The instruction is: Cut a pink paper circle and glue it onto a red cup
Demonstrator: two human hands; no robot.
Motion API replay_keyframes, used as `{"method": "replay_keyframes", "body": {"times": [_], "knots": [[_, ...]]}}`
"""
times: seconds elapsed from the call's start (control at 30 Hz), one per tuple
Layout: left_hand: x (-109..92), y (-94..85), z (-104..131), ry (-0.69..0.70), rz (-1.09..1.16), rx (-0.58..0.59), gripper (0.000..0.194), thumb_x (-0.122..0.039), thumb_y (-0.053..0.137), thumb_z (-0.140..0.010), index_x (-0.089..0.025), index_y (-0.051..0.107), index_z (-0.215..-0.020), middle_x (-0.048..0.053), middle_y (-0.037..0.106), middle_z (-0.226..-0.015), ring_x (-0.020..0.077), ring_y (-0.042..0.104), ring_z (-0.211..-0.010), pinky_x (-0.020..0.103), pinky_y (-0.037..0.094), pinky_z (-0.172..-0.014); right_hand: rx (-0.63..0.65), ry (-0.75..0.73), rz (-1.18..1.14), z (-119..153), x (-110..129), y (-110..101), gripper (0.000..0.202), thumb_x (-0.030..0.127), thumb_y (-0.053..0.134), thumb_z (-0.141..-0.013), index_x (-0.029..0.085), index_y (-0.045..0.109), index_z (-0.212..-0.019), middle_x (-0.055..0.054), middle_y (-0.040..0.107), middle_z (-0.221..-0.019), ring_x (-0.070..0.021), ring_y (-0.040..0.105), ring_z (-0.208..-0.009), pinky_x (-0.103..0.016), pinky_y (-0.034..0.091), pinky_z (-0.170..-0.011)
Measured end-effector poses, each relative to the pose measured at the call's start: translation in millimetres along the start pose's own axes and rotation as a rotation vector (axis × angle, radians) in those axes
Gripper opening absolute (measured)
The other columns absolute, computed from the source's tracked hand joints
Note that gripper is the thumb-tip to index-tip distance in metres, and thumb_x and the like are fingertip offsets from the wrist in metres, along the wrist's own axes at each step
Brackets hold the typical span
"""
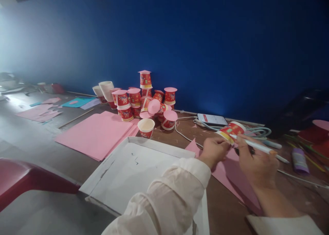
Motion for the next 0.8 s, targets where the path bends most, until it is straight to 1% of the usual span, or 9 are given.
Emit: {"method": "replay_keyframes", "body": {"times": [0.07, 0.13, 0.27, 0.33, 0.47, 0.63, 0.8], "knots": [[-3.0, -0.5, 1.7, -0.009, 0.046, 0.001, 0.011, -0.025, 0.068, -0.082, -0.017, 0.074, -0.077, 0.003, 0.065, -0.075, 0.0160, 0.058, -0.070, 0.026, 0.051, -0.058, 0.011, 0.010, 0.003, 0.6, -0.7, 0.2, 0.042, 0.048, 0.056, -0.104, 0.018, 0.084, -0.105, -0.016, 0.084, -0.098, -0.0348, 0.079, -0.093, -0.041, 0.055, -0.078], [-5.6, -1.8, 2.7, -0.015, 0.090, 0.004, 0.010, -0.025, 0.069, -0.082, -0.017, 0.075, -0.079, 0.005, 0.069, -0.082, 0.0177, 0.064, -0.078, 0.026, 0.054, -0.060, 0.014, -0.005, 0.013, 1.2, -2.4, 1.1, 0.043, 0.048, 0.055, -0.105, 0.017, 0.084, -0.106, -0.016, 0.084, -0.099, -0.0348, 0.079, -0.091, -0.041, 0.055, -0.077], [-10.6, -4.7, 4.3, -0.049, 0.161, 0.010, 0.010, -0.025, 0.071, -0.084, -0.018, 0.076, -0.090, 0.008, 0.077, -0.095, 0.0224, 0.073, -0.098, 0.031, 0.062, -0.070, -0.024, -0.060, 0.043, 2.0, -4.8, 2.6, 0.046, 0.051, 0.052, -0.106, 0.018, 0.085, -0.104, -0.015, 0.085, -0.095, -0.0345, 0.079, -0.086, -0.040, 0.055, -0.074], [-13.6, -5.7, 5.7, -0.054, 0.185, 0.006, 0.010, -0.026, 0.070, -0.086, -0.018, 0.075, -0.090, 0.009, 0.078, -0.097, 0.0241, 0.074, -0.102, 0.034, 0.064, -0.073, -0.033, -0.068, 0.038, 1.9, -4.5, 2.8, 0.044, 0.048, 0.053, -0.106, 0.018, 0.085, -0.104, -0.014, 0.085, -0.094, -0.0335, 0.079, -0.085, -0.039, 0.055, -0.074], [-18.5, -5.7, 7.5, -0.050, 0.226, 0.005, 0.010, -0.026, 0.070, -0.087, -0.017, 0.075, -0.085, 0.010, 0.079, -0.095, 0.0242, 0.075, -0.098, 0.035, 0.065, -0.072, -0.026, -0.074, 0.031, 1.8, -3.1, 2.5, 0.042, 0.045, 0.053, -0.106, 0.017, 0.085, -0.105, -0.014, 0.085, -0.093, -0.0329, 0.080, -0.085, -0.039, 0.056, -0.075], [-17.4, -4.7, 4.8, -0.034, 0.251, -0.005, 0.011, -0.021, 0.067, -0.087, -0.015, 0.074, -0.081, 0.010, 0.078, -0.092, 0.0228, 0.075, -0.093, 0.028, 0.062, -0.064, -0.024, -0.063, 0.051, 2.0, -3.9, 1.9, 0.043, 0.048, 0.053, -0.106, 0.018, 0.085, -0.105, -0.014, 0.085, -0.093, -0.0334, 0.079, -0.084, -0.039, 0.055, -0.073], [-10.1, -6.0, 0.9, -0.043, 0.210, 0.032, 0.008, -0.022, 0.071, -0.086, -0.016, 0.075, -0.088, 0.010, 0.077, -0.096, 0.0234, 0.074, -0.101, 0.025, 0.060, -0.060, -0.010, -0.073, 0.032, 1.7, -4.2, 0.8, 0.046, 0.047, 0.051, -0.108, 0.017, 0.084, -0.105, -0.016, 0.085, -0.097, -0.0343, 0.079, -0.088, -0.040, 0.054, -0.073]]}}
Point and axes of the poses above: each hand's wrist, its own z-axis away from the middle knuckle, its own y-axis out of the palm, x = y × z, the point moved 1 cm from there along -z, towards the middle knuckle
